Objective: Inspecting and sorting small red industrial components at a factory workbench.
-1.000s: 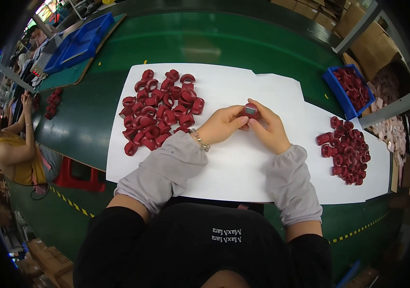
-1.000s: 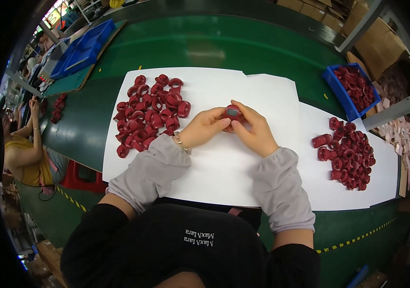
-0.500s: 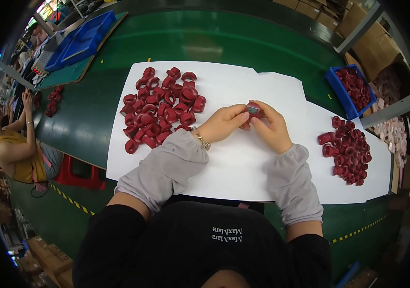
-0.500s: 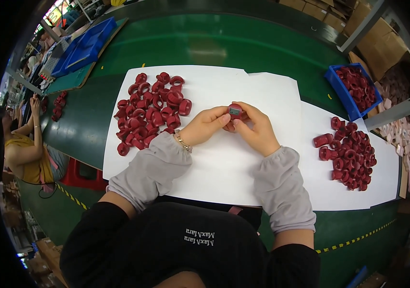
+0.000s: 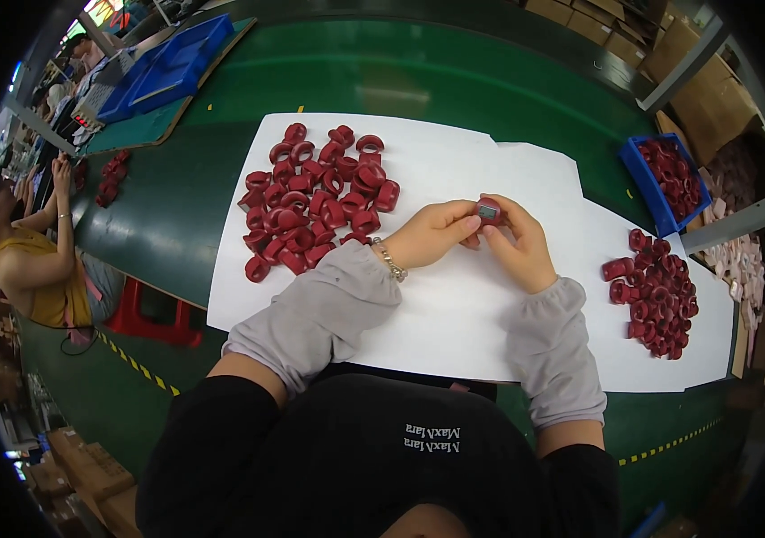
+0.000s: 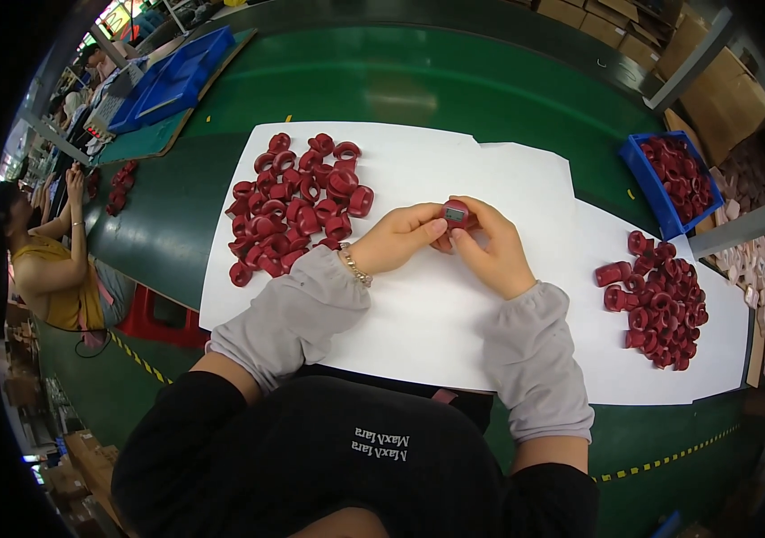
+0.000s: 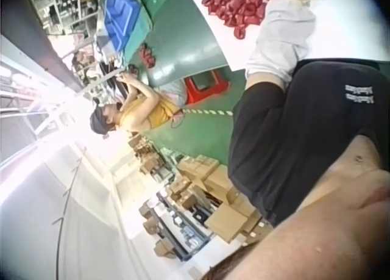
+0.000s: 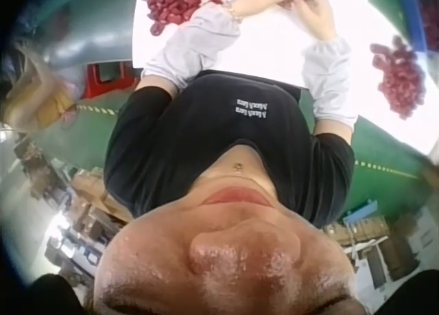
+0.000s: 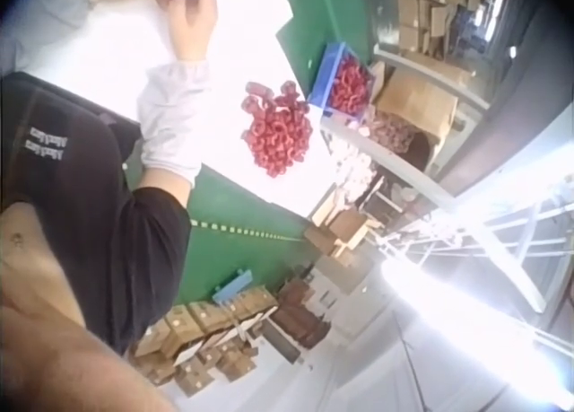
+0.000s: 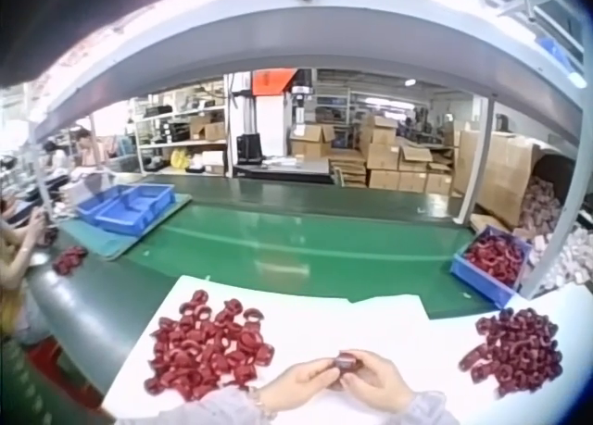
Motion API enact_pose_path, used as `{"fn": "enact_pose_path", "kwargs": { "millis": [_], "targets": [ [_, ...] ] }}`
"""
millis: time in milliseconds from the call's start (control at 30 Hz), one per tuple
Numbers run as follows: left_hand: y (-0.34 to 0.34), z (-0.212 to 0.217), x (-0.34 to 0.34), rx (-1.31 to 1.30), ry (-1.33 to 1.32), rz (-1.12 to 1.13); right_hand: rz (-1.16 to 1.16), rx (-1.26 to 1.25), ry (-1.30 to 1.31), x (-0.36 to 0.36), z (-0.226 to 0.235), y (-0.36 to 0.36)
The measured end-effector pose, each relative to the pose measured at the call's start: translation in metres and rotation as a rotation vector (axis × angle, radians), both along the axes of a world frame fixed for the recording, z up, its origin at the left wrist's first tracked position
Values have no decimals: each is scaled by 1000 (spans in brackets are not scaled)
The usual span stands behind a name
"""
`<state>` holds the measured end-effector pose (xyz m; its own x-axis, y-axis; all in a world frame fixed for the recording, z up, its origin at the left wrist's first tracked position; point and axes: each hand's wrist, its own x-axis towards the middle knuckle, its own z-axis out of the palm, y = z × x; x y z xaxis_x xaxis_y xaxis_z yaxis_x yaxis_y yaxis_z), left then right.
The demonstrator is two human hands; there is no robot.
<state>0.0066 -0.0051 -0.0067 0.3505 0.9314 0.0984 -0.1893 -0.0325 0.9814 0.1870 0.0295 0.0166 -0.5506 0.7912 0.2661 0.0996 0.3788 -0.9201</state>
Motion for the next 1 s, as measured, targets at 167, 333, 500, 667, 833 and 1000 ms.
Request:
{"fn": "enact_pose_path", "kwargs": {
  "millis": [167,333,500,667,833,1000],
  "targets": [
    [0,-1,-1,6,15,4,28,2,2,0,-2,2],
    [-2,3,-2,-8,8,3,58,-19,-49,2,0,2],
    [-3,6,5,12,-11,39,-39,45,-128,-2,2,-2],
    [-2,6,2,42,85,65,-29,16,-122,-3,-3,3],
    [-17,53,-10,364,698,442,-140,-487,309,2,1,15],
    [-17,57,-71,623,1236,718,-342,-559,1322,24,15,29]
  ]
}}
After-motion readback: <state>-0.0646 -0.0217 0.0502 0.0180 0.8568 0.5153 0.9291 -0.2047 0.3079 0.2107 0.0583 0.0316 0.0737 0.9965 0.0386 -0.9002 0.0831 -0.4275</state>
